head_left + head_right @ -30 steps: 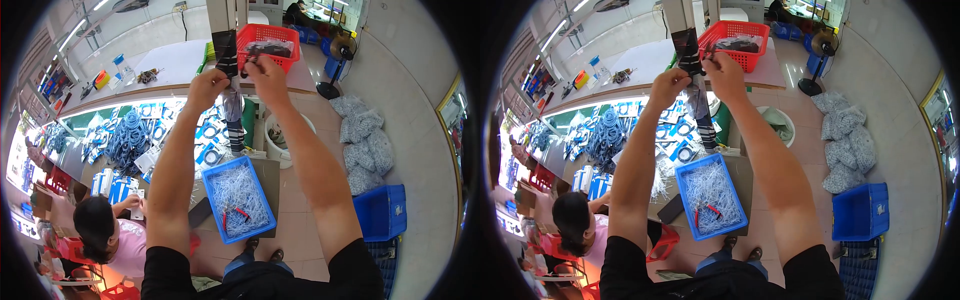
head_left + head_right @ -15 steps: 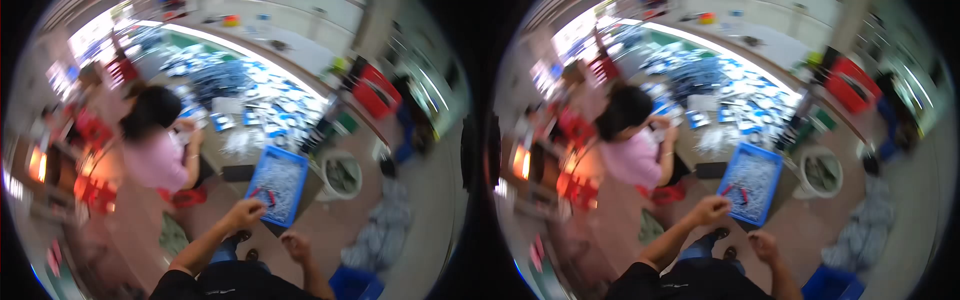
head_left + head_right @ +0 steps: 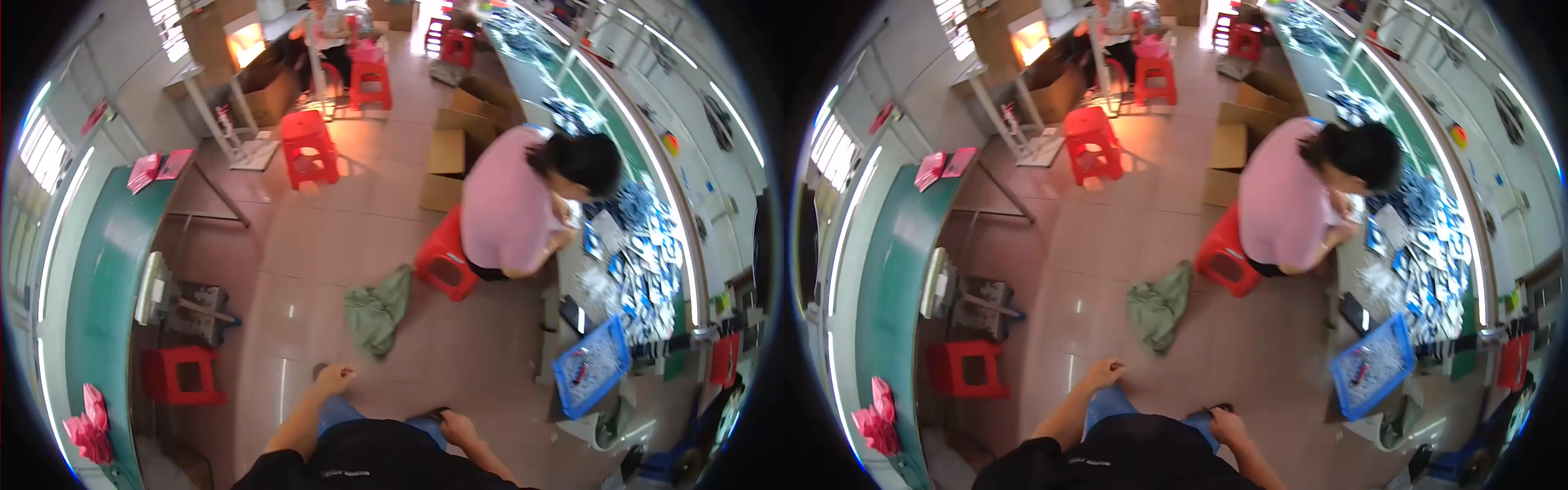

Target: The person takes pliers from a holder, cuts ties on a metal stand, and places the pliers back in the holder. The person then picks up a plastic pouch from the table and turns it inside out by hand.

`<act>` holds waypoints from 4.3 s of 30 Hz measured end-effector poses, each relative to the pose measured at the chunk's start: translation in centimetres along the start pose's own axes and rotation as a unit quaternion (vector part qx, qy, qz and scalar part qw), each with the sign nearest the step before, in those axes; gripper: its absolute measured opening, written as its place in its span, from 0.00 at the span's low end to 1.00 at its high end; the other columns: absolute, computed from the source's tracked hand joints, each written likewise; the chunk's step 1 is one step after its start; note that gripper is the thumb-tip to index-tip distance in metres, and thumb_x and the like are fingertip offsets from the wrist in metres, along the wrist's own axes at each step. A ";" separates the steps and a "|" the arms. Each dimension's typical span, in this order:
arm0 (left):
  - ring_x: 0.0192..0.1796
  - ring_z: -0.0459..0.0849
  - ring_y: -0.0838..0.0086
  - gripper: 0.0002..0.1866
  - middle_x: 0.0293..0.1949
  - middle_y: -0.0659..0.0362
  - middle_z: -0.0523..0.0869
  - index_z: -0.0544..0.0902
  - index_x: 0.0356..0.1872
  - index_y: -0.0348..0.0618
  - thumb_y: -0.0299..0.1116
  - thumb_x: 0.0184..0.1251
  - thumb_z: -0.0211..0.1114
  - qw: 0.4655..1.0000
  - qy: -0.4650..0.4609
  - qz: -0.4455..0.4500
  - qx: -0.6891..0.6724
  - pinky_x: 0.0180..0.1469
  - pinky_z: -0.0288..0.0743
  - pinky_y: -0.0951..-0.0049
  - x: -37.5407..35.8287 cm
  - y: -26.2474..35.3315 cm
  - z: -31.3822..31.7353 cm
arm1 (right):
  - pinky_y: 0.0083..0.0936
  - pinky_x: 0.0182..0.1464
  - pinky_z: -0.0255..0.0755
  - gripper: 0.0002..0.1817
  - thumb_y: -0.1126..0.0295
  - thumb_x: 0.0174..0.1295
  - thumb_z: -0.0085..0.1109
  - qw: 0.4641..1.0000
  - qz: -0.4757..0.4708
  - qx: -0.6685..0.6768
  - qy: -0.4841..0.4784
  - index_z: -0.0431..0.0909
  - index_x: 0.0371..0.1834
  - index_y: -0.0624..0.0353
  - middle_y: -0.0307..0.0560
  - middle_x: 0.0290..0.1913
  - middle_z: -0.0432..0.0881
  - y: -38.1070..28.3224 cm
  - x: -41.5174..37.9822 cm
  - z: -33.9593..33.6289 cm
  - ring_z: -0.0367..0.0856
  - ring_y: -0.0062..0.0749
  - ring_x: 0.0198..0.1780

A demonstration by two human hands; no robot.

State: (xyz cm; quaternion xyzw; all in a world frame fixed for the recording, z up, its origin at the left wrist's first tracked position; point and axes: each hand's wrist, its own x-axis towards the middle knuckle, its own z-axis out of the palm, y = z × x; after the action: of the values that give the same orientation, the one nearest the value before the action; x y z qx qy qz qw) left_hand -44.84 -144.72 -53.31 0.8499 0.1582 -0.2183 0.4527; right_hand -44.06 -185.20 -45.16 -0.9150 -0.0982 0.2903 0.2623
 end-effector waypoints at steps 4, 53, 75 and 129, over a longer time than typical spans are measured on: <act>0.41 0.89 0.62 0.16 0.37 0.51 0.90 0.87 0.44 0.41 0.41 0.63 0.66 0.989 0.081 -0.098 -0.076 0.46 0.81 0.65 -3.0 -8.3 -13.8 | 0.50 0.52 0.74 0.16 0.66 0.61 0.47 0.992 -0.021 -0.045 -0.117 0.80 0.47 0.58 0.64 0.44 0.83 -10.9 8.5 5.3 0.81 0.60 0.48; 0.27 0.84 0.71 0.17 0.25 0.57 0.86 0.86 0.33 0.42 0.46 0.64 0.60 0.750 0.168 -0.423 -0.480 0.33 0.80 0.63 69.0 -28.9 -81.9 | 0.37 0.43 0.76 0.15 0.59 0.65 0.57 0.857 -0.428 -0.206 -0.201 0.82 0.46 0.59 0.53 0.38 0.83 -124.0 140.2 -13.5 0.83 0.46 0.40; 0.72 0.69 0.60 0.42 0.68 0.50 0.74 0.75 0.64 0.44 0.62 0.53 0.66 0.880 0.390 -0.083 -0.260 0.71 0.64 0.65 118.6 -27.4 -97.0 | 0.36 0.44 0.75 0.17 0.59 0.64 0.61 0.722 -0.467 -0.282 -0.425 0.82 0.50 0.57 0.54 0.38 0.83 -127.5 171.7 -0.9 0.84 0.43 0.39; 0.38 0.80 0.79 0.12 0.36 0.62 0.84 0.81 0.42 0.35 0.33 0.64 0.69 0.184 0.798 -0.081 -0.569 0.45 0.75 0.78 124.2 -34.6 -134.4 | 0.27 0.40 0.73 0.18 0.64 0.66 0.61 0.791 -0.443 -0.063 -0.418 0.79 0.53 0.67 0.49 0.35 0.83 -133.8 176.9 7.0 0.79 0.28 0.35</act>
State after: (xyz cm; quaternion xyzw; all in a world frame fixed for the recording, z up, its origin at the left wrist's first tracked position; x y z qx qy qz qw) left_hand 75.79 -4.48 -74.87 0.0603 0.5829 0.6912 0.4229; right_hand 91.80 -10.66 -62.99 -0.5750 -0.6111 0.4894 0.2376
